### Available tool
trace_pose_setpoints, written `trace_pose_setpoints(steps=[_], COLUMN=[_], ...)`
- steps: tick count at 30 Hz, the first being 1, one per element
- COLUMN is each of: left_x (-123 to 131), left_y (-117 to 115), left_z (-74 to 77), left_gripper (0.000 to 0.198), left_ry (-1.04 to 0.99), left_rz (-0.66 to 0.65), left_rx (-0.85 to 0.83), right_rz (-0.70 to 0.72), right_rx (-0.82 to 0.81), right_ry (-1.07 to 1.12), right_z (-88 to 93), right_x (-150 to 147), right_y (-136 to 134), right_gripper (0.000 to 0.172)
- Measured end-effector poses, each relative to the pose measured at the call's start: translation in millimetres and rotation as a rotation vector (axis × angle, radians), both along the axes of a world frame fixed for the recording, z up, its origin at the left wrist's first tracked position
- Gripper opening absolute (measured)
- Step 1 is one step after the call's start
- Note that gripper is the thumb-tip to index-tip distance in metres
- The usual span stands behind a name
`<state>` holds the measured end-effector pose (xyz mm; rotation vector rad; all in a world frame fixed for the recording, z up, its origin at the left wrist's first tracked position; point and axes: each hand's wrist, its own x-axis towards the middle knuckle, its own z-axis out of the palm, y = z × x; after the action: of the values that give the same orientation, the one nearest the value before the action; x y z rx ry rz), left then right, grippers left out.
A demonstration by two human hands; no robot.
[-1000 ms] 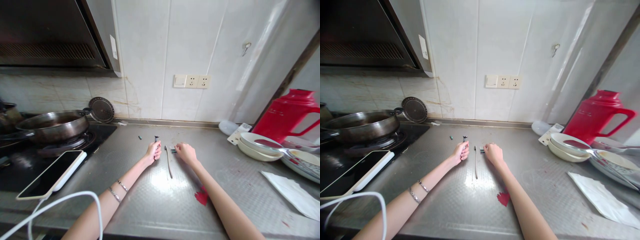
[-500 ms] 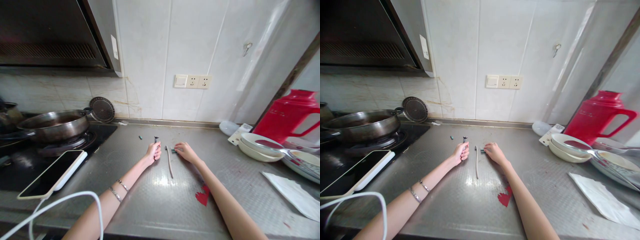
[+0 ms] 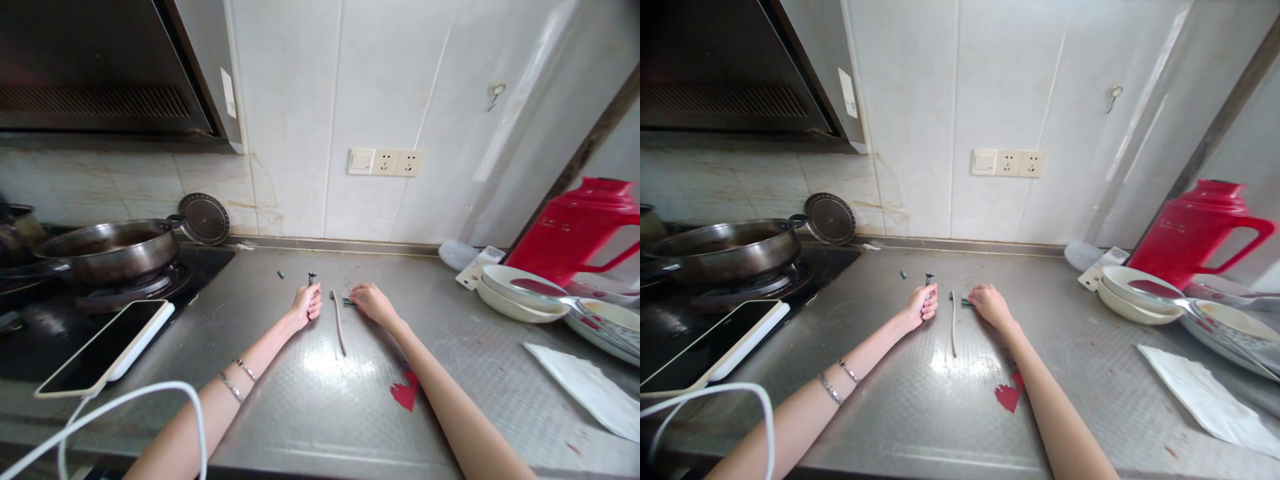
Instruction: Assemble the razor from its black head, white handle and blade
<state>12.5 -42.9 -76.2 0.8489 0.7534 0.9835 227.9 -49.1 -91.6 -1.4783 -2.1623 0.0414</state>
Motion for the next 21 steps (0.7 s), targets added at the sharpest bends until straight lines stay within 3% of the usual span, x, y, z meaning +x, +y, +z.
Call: trace_pose_setpoints(steps=[16,21], left_x=[1.6,1.5], left_y=[-1.5,-0.9], left_z=[0.1,-0.9], left_gripper=[0.022,0.021], left_ry=[-0.004,0.002], left_rz=[-0.009,-0.007], left_rx=[-0.015,0.0], right_rz=[-0.042,0.035], right_rx=[-0.038,-0.081], right_ry=[-0.037,0.005], right_z=[4.5,0.8], right_x=[-3.0,0.5], right_y=[0.7,5.5], right_gripper=[0.025,0.025])
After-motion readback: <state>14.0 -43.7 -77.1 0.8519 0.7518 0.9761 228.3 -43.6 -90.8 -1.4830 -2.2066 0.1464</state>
